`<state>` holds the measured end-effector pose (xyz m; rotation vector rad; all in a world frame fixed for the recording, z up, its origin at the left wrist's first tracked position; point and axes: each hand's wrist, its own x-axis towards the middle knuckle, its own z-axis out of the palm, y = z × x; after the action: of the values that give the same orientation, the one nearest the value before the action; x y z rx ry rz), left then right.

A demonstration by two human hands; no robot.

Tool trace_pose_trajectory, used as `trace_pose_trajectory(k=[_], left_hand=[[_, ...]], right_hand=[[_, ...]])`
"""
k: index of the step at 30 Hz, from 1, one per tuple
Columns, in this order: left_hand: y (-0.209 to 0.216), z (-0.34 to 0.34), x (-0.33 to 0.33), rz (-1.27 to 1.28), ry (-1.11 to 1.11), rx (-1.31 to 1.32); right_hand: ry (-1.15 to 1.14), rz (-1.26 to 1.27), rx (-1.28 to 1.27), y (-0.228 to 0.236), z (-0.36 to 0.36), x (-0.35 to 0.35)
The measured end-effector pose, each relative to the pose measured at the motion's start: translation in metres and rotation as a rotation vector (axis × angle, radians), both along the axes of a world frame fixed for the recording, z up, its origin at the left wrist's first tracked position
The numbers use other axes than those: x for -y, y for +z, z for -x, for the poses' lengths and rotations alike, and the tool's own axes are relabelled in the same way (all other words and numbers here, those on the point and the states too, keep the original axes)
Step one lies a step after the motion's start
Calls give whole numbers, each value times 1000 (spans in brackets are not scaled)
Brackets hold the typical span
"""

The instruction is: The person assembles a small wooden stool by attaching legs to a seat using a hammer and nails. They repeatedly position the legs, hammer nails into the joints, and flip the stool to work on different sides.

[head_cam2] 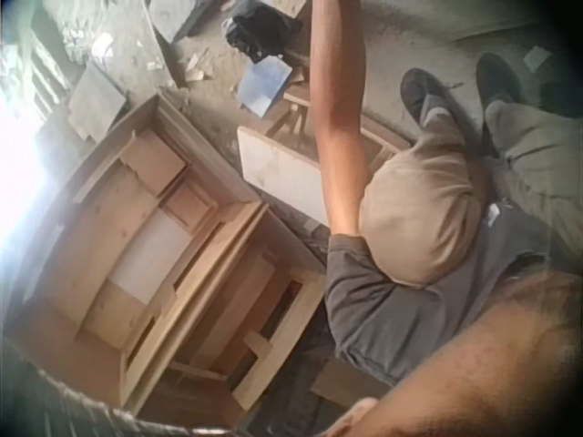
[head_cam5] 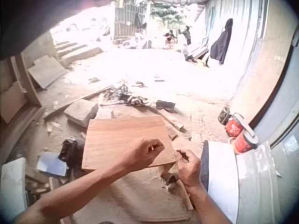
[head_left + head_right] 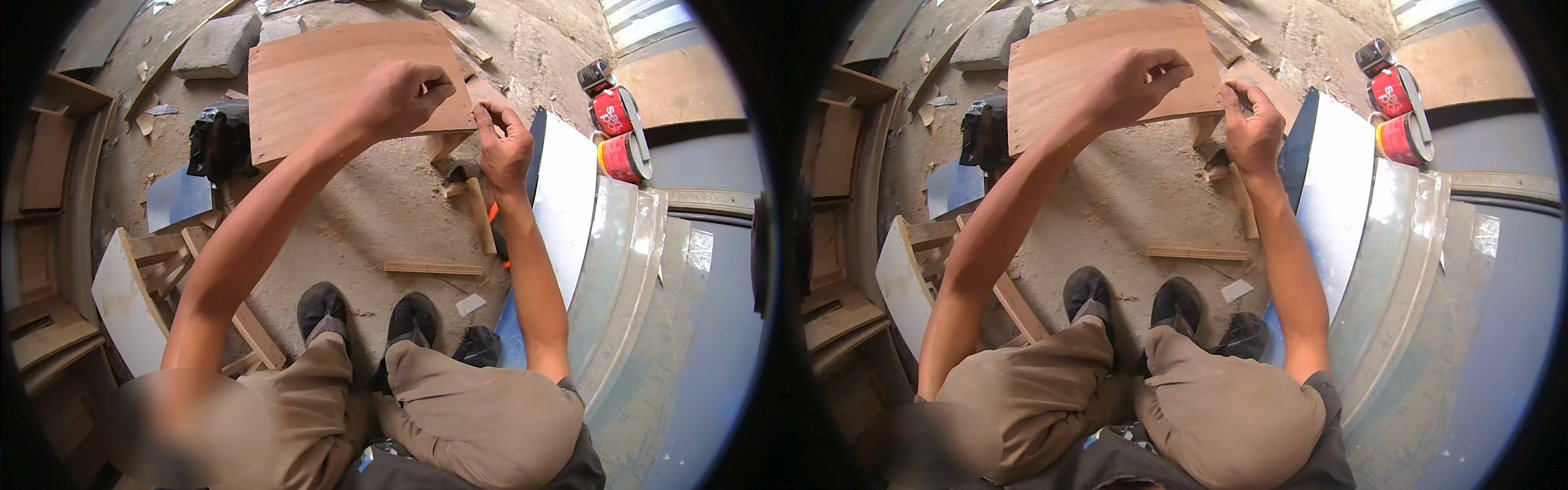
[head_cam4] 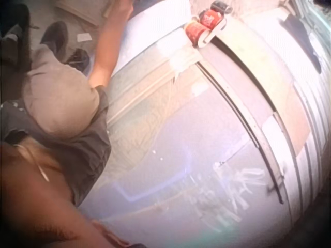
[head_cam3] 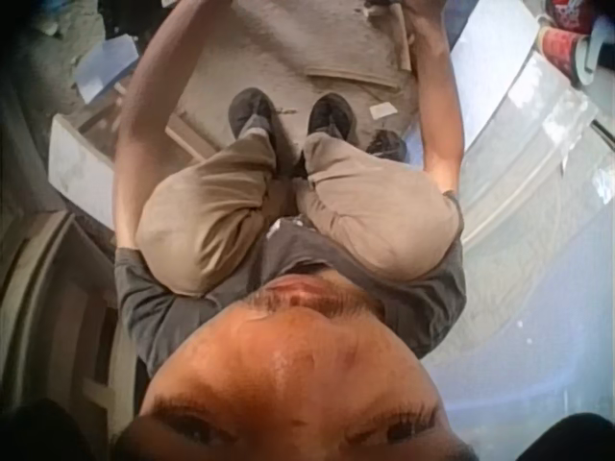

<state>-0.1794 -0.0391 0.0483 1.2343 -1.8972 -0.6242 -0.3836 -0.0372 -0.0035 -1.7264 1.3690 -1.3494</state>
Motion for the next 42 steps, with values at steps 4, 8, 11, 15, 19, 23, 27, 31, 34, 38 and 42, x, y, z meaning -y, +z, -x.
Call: trace_pose_trajectory(k=[4,8,11,15,19,23,27,31,34,38,42], left_hand=[[-17,14,15,-17,3,32],[-37,24,24,-55,21,64],[-49,27,25,1,26,71],[-49,25,22,-15,2,33],[-48,25,22,54,-33,79],[-47,26,21,32,-39,80],[-48,25,22,51,-27,113],[-50,25,22,71,-19,108],[-47,26,23,-13,-12,71],[-40,34,24,-182,10,-13],[-45,41,22,-108,42,-43]], right_hand=[[-7,44,-70,4,-2,2],[13,34,-89,4,2,6],[11,60,-126,2,4,9],[3,88,-180,4,4,7],[9,114,-148,1,3,8],[12,115,-137,-4,4,9],[13,118,-158,-4,5,10],[31,154,-215,3,3,10],[45,207,-289,8,3,12],[42,242,-355,8,6,13],[41,247,-368,9,9,14]])
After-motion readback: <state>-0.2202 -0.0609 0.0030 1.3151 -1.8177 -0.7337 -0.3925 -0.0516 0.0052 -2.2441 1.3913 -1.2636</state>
